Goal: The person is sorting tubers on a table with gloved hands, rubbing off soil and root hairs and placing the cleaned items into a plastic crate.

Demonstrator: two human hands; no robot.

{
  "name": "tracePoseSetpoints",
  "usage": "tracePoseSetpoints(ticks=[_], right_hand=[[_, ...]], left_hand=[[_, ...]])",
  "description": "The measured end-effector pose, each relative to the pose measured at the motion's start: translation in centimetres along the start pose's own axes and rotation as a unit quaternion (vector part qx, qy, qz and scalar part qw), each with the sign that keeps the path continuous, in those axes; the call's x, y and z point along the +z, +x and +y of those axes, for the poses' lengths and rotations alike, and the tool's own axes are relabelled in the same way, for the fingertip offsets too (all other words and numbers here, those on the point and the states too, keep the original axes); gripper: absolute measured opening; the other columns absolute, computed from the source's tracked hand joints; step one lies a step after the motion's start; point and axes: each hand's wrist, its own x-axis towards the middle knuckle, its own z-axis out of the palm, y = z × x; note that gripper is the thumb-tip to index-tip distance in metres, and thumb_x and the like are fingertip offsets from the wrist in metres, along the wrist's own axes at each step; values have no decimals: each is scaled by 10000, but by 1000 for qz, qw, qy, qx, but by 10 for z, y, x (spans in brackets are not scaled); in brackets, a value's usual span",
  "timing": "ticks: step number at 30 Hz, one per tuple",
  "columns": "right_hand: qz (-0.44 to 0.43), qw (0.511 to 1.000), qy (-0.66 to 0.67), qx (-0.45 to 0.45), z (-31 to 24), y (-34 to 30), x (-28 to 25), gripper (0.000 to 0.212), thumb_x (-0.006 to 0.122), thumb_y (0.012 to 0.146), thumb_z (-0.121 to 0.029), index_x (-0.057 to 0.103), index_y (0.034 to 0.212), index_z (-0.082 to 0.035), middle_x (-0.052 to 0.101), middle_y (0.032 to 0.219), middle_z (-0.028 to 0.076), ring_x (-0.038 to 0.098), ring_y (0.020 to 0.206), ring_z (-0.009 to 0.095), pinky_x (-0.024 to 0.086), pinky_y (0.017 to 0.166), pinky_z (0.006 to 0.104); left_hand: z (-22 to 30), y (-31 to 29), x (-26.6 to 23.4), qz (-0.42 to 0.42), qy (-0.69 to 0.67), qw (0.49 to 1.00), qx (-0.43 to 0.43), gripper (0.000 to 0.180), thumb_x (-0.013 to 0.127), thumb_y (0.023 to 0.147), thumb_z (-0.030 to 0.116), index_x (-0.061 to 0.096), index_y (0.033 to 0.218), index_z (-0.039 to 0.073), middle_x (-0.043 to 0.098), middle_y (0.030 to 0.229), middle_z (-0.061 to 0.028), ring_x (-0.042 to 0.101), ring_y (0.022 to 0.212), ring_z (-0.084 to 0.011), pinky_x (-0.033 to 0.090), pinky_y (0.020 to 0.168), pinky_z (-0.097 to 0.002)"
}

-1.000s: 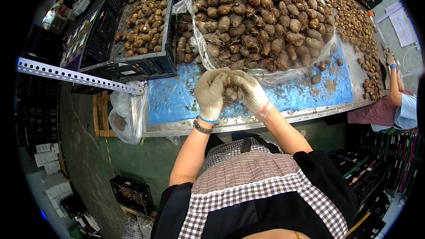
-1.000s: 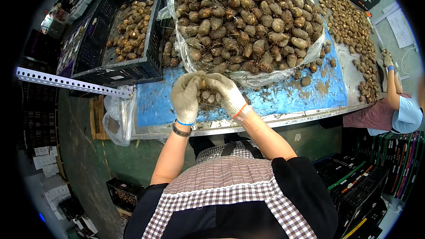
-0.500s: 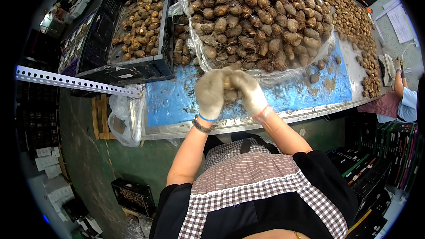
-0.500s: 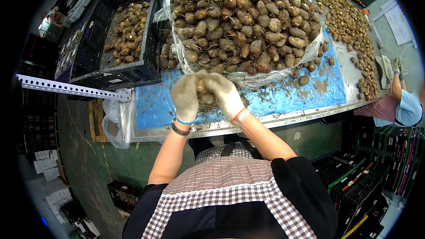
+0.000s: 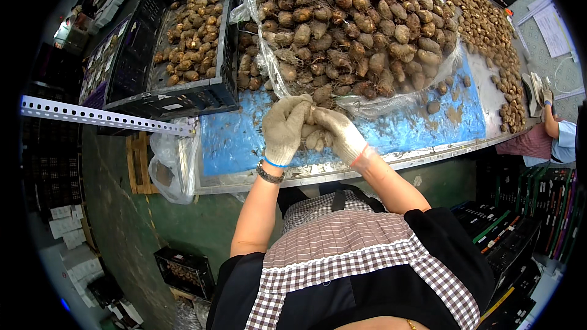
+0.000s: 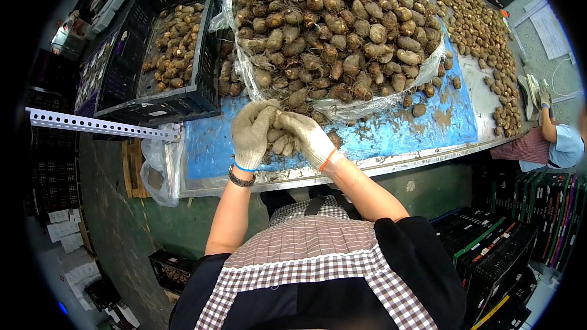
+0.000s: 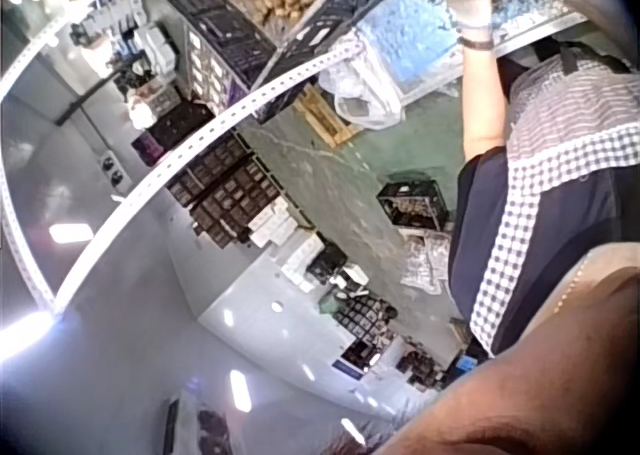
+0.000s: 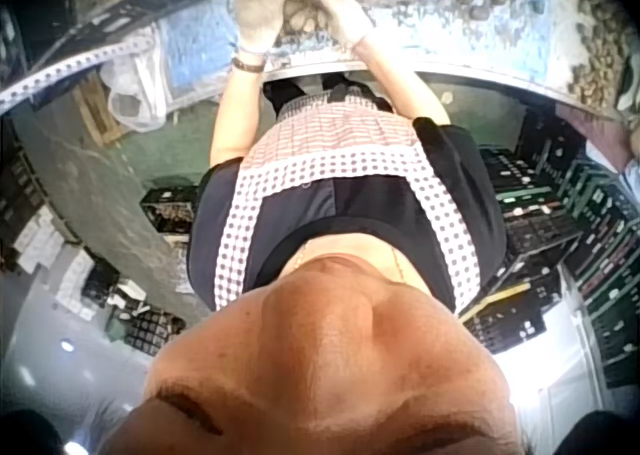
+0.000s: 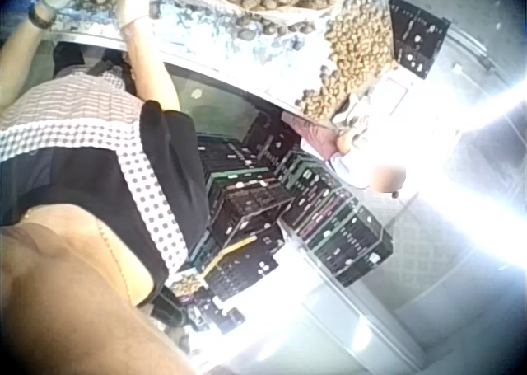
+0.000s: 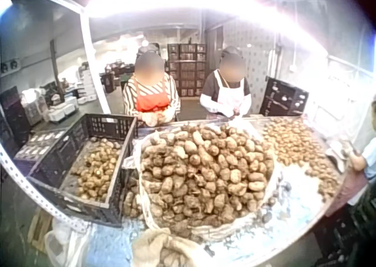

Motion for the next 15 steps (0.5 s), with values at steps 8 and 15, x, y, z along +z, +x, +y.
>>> tracePoseSetpoints(ticks=[8,15], right_hand=[[135,990,-13,-38,-30,-29,-65,457,652,914,-266,589,1264,21,705,1032,148,668,778,174,524,610,235],[100,937,130,-308,-103,-131,-335,581,628,946,-261,419,1416,8,547,1360,201,577,1208,314,534,927,444]], left_hand=[[-69,27,-47,145,195,969,-47,231,721,872,256,705,951,40,712,773,-83,668,727,-227,514,697,-323],[-96,52,-69,100,435,895,-2,468,591,865,297,598,1271,63,631,1232,-200,627,1095,-359,498,908,-462]])
